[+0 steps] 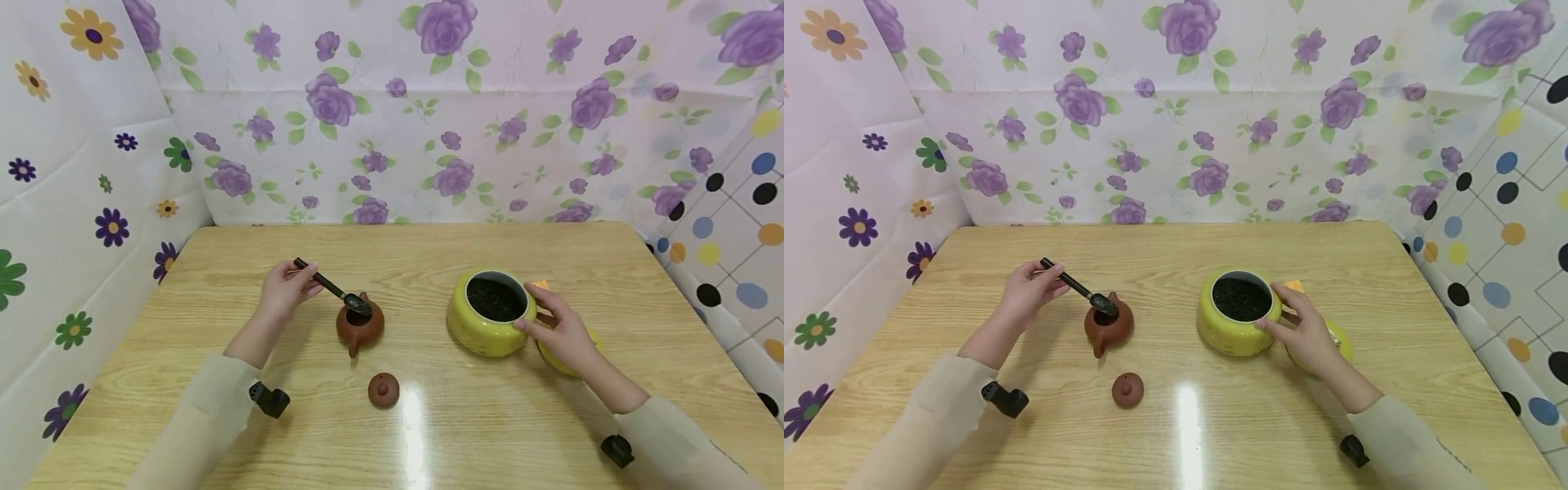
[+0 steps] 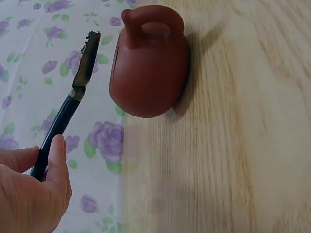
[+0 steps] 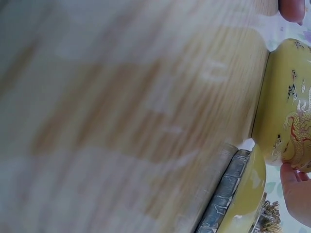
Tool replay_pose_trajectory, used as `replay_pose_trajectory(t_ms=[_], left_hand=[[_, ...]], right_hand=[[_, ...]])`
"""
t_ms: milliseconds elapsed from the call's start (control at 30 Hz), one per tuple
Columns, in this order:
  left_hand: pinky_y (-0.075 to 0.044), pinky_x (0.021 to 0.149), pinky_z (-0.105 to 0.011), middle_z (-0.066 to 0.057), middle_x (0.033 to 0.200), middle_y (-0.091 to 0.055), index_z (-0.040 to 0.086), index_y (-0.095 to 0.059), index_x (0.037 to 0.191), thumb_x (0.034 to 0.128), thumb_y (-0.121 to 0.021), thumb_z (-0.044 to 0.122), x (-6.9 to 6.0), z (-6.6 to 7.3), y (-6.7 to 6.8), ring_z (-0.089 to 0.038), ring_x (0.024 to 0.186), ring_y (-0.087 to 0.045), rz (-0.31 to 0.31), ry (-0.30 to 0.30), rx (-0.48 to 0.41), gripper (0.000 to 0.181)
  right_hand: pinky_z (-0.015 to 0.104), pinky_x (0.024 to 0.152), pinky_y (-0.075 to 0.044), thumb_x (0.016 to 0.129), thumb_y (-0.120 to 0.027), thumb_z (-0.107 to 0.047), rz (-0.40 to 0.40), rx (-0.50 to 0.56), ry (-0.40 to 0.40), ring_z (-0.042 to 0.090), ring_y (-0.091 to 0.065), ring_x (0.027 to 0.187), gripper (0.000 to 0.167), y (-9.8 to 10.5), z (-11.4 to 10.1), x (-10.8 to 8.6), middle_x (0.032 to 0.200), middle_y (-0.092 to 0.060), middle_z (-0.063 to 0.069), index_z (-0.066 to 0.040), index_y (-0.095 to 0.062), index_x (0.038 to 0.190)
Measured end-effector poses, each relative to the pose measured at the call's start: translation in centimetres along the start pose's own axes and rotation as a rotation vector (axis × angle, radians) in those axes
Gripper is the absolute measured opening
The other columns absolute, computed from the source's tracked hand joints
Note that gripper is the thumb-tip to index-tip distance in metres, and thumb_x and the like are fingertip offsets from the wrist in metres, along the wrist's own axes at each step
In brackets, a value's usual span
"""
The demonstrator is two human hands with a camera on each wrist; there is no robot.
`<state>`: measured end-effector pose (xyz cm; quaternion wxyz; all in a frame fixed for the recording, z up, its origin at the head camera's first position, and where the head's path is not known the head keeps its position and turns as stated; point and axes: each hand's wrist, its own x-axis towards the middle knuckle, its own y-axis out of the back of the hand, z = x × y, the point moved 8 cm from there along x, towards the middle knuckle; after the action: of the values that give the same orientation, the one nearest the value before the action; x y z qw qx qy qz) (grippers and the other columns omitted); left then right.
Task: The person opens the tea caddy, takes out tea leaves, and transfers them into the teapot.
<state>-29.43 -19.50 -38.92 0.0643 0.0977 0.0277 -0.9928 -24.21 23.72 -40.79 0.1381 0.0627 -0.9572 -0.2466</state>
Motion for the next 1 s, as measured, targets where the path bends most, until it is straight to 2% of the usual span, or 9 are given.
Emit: replay_pose_trajectory(t_ms=[233,400,667,800,1000], left_hand=[[-0.057,0.076,-0.019,-0.003,0.092,-0.058,0.003,-0.047,0.102,0.0954,-0.056,0.010,-0.1,-0.4,1.2,-0.004,0.074,-0.064,0.059,0.000,-0.010,0.014],[-0.057,0.073,-0.019,0.002,0.085,-0.058,0.003,-0.048,0.101,0.0944,-0.058,0.010,-0.3,-0.3,1.6,-0.004,0.073,-0.065,0.082,-0.045,0.009,0.014],[-0.058,0.073,-0.020,0.000,0.088,-0.055,-0.001,-0.050,0.105,0.0934,-0.060,0.009,-1.1,0.9,1.1,-0.003,0.073,-0.065,0.088,-0.145,0.067,0.018],[-0.058,0.073,-0.021,0.003,0.088,-0.059,-0.003,-0.050,0.105,0.0926,-0.061,0.008,-1.3,1.4,0.8,-0.001,0.073,-0.066,0.095,-0.197,0.103,0.020],[-0.057,0.076,-0.023,-0.004,0.095,-0.063,-0.005,-0.050,0.110,0.0920,-0.063,0.012,-1.7,1.9,0.4,0.000,0.076,-0.065,0.097,-0.239,0.174,0.028]], right_hand=[[0.002,0.088,-0.041,0.088,-0.068,-0.008,0.000,0.012,0.017,-0.012,-0.041,0.114,0.063,0.0,-0.1,0.1,0.141,-0.040,0.023,0.003,-0.038,0.142],[0.002,0.088,-0.041,0.088,-0.068,-0.007,0.005,0.007,0.022,-0.014,-0.040,0.114,0.064,0.0,0.0,0.0,0.141,-0.040,0.023,0.003,-0.037,0.143],[0.001,0.088,-0.041,0.088,-0.068,-0.007,0.012,-0.001,0.021,-0.014,-0.040,0.113,0.063,0.1,-0.1,0.0,0.140,-0.040,0.024,0.003,-0.037,0.143],[0.001,0.088,-0.041,0.088,-0.068,-0.006,0.016,0.005,0.023,-0.013,-0.041,0.113,0.063,0.2,-0.2,0.0,0.141,-0.040,0.024,0.004,-0.038,0.142],[0.001,0.088,-0.041,0.088,-0.068,-0.007,0.012,0.009,0.011,-0.013,-0.041,0.114,0.063,0.1,-0.1,0.0,0.141,-0.040,0.023,0.003,-0.038,0.143]])
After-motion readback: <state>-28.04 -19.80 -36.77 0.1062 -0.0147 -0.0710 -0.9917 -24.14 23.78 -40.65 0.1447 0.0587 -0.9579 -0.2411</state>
